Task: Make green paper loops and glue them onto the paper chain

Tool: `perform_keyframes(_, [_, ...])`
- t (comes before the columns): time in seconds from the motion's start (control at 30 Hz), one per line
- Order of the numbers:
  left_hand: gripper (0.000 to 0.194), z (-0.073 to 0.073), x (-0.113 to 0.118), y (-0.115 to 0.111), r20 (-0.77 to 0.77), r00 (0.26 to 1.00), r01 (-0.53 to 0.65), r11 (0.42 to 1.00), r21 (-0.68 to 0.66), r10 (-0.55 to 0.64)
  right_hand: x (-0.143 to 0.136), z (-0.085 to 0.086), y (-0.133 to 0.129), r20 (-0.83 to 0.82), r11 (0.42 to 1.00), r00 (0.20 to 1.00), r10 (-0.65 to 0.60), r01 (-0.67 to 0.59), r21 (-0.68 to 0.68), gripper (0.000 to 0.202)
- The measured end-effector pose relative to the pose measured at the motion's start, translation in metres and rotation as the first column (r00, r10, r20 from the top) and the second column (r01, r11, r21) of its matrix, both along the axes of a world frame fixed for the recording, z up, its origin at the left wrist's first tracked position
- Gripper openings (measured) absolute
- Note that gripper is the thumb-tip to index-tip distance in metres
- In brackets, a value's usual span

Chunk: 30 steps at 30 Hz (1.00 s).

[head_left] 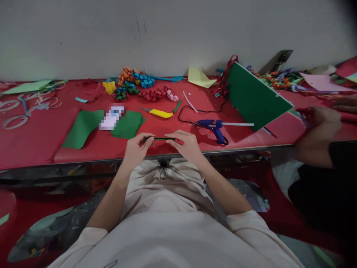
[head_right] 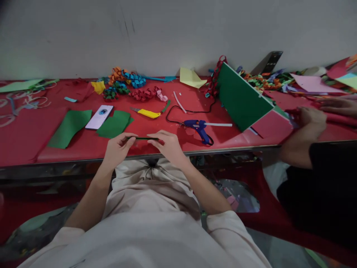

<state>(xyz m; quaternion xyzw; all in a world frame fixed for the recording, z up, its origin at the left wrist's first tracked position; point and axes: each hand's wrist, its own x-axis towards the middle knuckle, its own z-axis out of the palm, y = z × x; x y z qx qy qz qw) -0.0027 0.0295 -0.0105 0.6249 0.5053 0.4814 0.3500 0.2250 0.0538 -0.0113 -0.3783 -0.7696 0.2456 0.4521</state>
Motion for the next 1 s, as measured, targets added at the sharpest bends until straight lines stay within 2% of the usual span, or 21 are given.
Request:
perform_keyframes(0.17, [0.033,-0.002,-0.001,0.002,-0.035,0.998,0.061,0.998,-0.004,-0.061,-0.004,0.002,0.003,-0.077,0.992,0.997,-0.009,-0.001,-0.126,0.02])
perform_keyframes(0.3, [0.028,-0.005,0.002,0.003,-0.092,0.996,0.012,1.0,0.02,-0.01,-0.009,-0.007,0.006,-0.169,0.963,0.986,-0.008,-0.038,-0.268,0.023])
perform_keyframes(0.4, [0.03,-0.008,0.006,0.008,-0.039,0.999,-0.017,1.0,0.002,0.017,-0.014,-0.015,0.01,-0.287,0.923,0.957,0.034,-0.141,-0.359,0.026])
perform_keyframes(0.53, [0.037,-0.011,0.008,0.016,0.076,0.997,0.0,0.999,-0.052,0.004,-0.016,-0.02,0.015,-0.379,0.91,0.923,0.059,-0.206,-0.36,0.027])
perform_keyframes(0.67, [0.042,-0.014,0.004,0.017,0.114,0.993,0.039,0.993,-0.112,-0.026,-0.015,-0.021,0.014,-0.332,0.913,0.943,0.024,-0.156,-0.377,0.029])
perform_keyframes(0.8, [0.039,-0.012,0.005,0.01,0.036,0.995,0.097,0.989,-0.116,-0.093,-0.018,-0.017,0.012,-0.293,0.929,0.954,-0.059,-0.055,-0.365,0.029])
perform_keyframes(0.93, [0.034,-0.011,0.011,0.005,-0.093,0.974,0.198,0.976,-0.086,-0.206,-0.028,-0.012,0.019,-0.375,0.934,0.913,-0.16,0.017,-0.358,0.028])
perform_keyframes(1.0, [0.037,-0.011,0.012,0.006,-0.066,0.984,0.164,0.984,-0.063,-0.168,-0.03,-0.011,0.022,-0.424,0.918,0.89,-0.171,-0.013,-0.397,0.027])
